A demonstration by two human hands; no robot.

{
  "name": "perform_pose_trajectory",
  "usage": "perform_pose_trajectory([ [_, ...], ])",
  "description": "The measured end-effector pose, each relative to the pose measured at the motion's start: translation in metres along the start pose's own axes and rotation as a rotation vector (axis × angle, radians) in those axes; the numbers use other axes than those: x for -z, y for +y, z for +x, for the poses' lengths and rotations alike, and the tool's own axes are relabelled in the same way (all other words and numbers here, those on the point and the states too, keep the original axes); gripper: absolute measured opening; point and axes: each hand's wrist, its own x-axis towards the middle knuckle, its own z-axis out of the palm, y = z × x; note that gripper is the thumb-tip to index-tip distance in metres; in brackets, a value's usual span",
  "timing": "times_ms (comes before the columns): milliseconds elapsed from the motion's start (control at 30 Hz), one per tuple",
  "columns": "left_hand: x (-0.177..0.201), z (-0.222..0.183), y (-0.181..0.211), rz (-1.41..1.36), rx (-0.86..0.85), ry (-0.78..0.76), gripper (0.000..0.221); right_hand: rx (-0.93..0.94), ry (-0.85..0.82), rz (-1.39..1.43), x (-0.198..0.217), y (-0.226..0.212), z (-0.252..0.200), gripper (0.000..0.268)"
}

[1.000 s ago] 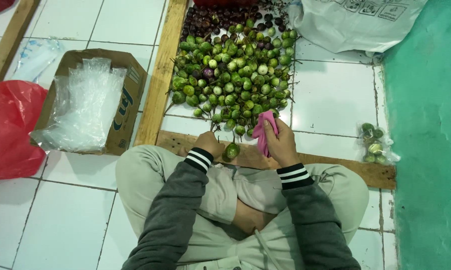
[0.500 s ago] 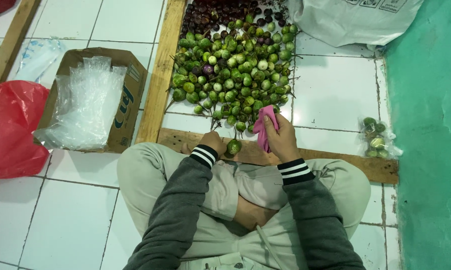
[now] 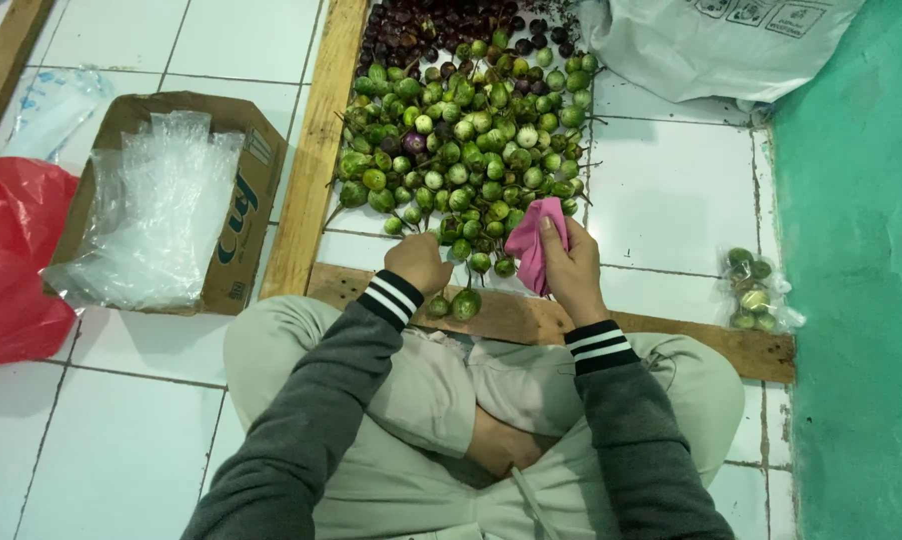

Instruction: Cleaning small green fruits by wiping them individually with a cloth

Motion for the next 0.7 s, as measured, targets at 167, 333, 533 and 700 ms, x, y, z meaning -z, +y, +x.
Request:
perform_pose_trajectory([
  [167, 0.001, 0.042, 0.008, 0.0, -0.129, 0.19, 0.048, -0.044, 0.054, 0.103, -0.006, 0.003, 0.026, 0.036],
  [333, 0.006, 0.071, 0.023, -0.058, -0.206, 0.317, 0.039, -0.117, 0.104, 0.22, -0.001, 0.001, 0.05, 0.039],
  [533, -0.022, 0.115, 0.029, -0.138, -0.403, 0.419, 0.024, -0.146, 0.127, 0.276, -0.009, 0.043, 0.076, 0.038],
  [700, -0.035, 0.143, 0.044, 0.218, -0.482, 0.505, 0.028, -0.144, 0.108, 0.289, -0.009, -0.019, 0.066, 0.04],
])
